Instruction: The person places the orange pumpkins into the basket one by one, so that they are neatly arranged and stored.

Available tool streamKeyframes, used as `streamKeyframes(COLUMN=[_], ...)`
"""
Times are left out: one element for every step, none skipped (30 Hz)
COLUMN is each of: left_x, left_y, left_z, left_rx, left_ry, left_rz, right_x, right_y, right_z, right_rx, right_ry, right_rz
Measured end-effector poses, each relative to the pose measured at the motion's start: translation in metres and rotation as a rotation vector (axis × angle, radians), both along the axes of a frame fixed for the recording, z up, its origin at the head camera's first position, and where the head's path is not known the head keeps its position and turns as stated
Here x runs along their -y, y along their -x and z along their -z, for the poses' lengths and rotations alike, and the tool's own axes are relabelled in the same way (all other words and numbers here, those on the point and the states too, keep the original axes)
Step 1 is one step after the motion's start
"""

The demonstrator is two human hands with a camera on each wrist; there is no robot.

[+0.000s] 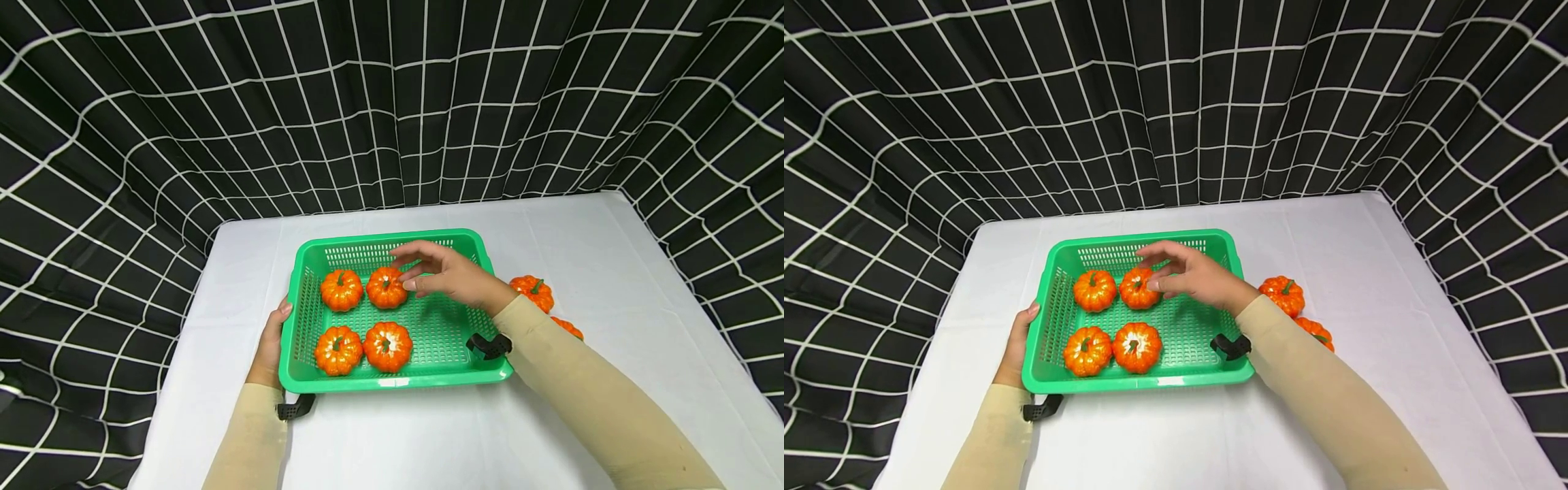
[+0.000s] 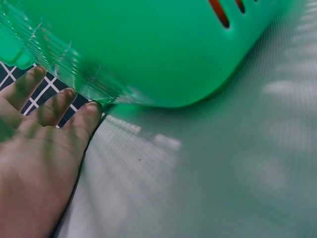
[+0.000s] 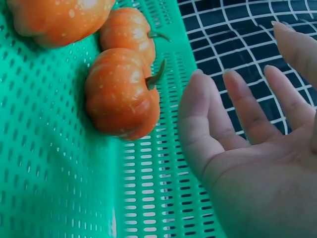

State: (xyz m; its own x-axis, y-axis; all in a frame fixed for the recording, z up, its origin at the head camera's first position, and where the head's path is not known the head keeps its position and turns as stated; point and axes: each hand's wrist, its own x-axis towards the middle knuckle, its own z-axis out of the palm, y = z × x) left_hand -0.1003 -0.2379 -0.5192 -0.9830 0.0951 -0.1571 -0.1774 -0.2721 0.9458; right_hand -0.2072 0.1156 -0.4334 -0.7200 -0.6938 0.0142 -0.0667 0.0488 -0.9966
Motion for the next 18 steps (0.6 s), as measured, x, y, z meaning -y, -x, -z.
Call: streamKeyframes(left_x=[0.000,0.000,0.000,0.000,0.000,0.000,0.000,0.000,0.000,0.000,0.000,0.000,0.000,0.000,0.000,0.000,0.000,0.000], left_y=[0.000,0.000,0.000,0.000,0.000,0.000,0.000,0.000,0.000,0.000,0.000,0.000,0.000,0.000,0.000,0.000,0.000,0.000], left_z=[0.001,0.001,0.001,0.002,0.002,0.002,0.002,0.001,0.001,0.001,0.001,0.001,0.001,0.001,0.001,0.001,0.001,0.001], left_rx=[0.001,0.002,0.003,0.004,0.005,0.005,0.005,0.006,0.005,0.005,0.004,0.004,0.003,0.002,0.000,0.000,-0.001,0.000], left_ry=[-0.001,-0.001,-0.002,-0.002,-0.004,-0.004,-0.003,-0.004,-0.004,-0.005,-0.006,-0.004,-0.005,-0.008,-0.009,-0.011,-0.010,-0.011], left_rz=[-0.001,-0.002,-0.002,-0.003,-0.003,-0.002,-0.002,-0.001,0.001,0.002,0.002,0.003,0.003,0.005,0.005,0.005,0.006,0.006], right_x=[0.000,0.000,0.000,-0.001,-0.001,-0.001,-0.001,-0.002,-0.002,-0.003,-0.003,-0.004,-0.004,-0.005,-0.006,-0.006,-0.007,-0.008], right_y=[0.000,0.000,0.000,0.000,-0.001,-0.001,-0.001,-0.001,-0.001,-0.001,-0.002,-0.002,-0.002,-0.002,-0.002,-0.002,-0.002,-0.002], right_z=[-0.001,-0.002,-0.002,-0.003,-0.004,-0.005,-0.006,-0.007,-0.008,-0.009,-0.010,-0.011,-0.012,-0.013,-0.014,-0.015,-0.016,-0.018], right_rx=[-0.001,-0.001,-0.001,0.001,0.002,0.003,0.004,0.005,0.006,0.006,0.003,-0.001,-0.006,-0.009,-0.012,-0.016,-0.019,-0.021], right_ry=[0.008,0.015,0.021,0.025,0.031,0.034,0.035,0.038,0.039,0.041,0.041,0.042,0.043,0.044,0.042,0.040,0.035,0.034], right_rz=[0.004,0.009,0.012,0.017,0.021,0.025,0.028,0.030,0.031,0.033,0.033,0.034,0.035,0.037,0.039,0.042,0.044,0.047])
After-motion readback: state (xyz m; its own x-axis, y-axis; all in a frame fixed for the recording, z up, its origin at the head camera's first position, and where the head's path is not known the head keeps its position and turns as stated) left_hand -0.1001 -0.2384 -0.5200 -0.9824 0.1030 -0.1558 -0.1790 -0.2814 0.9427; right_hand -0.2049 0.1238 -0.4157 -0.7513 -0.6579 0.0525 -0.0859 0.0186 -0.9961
